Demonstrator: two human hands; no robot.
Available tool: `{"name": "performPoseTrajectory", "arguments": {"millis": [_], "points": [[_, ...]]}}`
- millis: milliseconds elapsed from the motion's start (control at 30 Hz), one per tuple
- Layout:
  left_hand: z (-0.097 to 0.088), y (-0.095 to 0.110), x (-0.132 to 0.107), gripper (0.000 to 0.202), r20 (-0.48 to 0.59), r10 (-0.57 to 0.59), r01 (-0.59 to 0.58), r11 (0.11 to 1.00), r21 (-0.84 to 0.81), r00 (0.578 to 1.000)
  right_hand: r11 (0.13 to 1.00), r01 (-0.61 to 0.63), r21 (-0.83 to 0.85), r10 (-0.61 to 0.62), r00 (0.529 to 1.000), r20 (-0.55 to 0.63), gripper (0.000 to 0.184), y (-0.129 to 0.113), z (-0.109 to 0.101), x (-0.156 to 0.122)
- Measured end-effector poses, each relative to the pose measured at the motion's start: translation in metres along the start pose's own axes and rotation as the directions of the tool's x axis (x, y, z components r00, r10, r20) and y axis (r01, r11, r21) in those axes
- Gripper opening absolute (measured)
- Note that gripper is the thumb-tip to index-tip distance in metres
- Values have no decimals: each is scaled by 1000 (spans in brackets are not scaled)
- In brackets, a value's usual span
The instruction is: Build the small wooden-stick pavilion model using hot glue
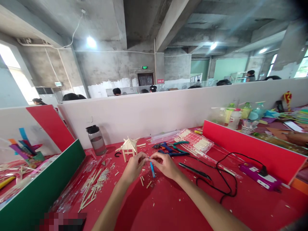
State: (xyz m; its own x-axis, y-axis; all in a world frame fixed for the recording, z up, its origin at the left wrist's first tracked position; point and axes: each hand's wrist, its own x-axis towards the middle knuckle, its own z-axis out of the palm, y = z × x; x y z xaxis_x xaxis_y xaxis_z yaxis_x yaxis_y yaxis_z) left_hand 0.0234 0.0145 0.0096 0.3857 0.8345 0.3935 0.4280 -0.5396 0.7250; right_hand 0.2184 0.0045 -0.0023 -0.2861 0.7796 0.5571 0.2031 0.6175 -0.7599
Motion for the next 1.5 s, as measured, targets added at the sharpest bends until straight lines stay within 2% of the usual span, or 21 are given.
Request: {"name": "performPoseTrajectory", "arguments": {"millis": [167, 433, 700, 1000, 1200, 1500], "points": [[3, 3, 1, 24, -48, 8, -7, 1000, 22, 999, 1000, -12, 12, 12, 999, -30, 21, 4, 0, 1], [5, 7, -1, 19, -48, 20, -18, 999, 43, 999, 1000, -25, 7, 25, 1000, -11, 23, 8, -2, 2], [6, 9, 0, 21, -45, 37, -32, 995, 99, 998, 1000, -3, -18, 3, 1000, -1, 18, 9, -6, 3], [8, 2, 0, 23, -45, 4, -7, 998, -65, 999, 1000, 0, -26, 0, 1000, 3, 19, 8, -7, 4], [7, 3, 1, 26, -25, -7, 6, 998, -65, 1000, 1000, 4, -29, -4, 1000, -10, 21, 10, -8, 4], [11, 3, 2, 26, -31, 6, -9, 995, -104, 999, 993, -57, 103, 61, 998, -32, 25, 13, -6, 6]]}}
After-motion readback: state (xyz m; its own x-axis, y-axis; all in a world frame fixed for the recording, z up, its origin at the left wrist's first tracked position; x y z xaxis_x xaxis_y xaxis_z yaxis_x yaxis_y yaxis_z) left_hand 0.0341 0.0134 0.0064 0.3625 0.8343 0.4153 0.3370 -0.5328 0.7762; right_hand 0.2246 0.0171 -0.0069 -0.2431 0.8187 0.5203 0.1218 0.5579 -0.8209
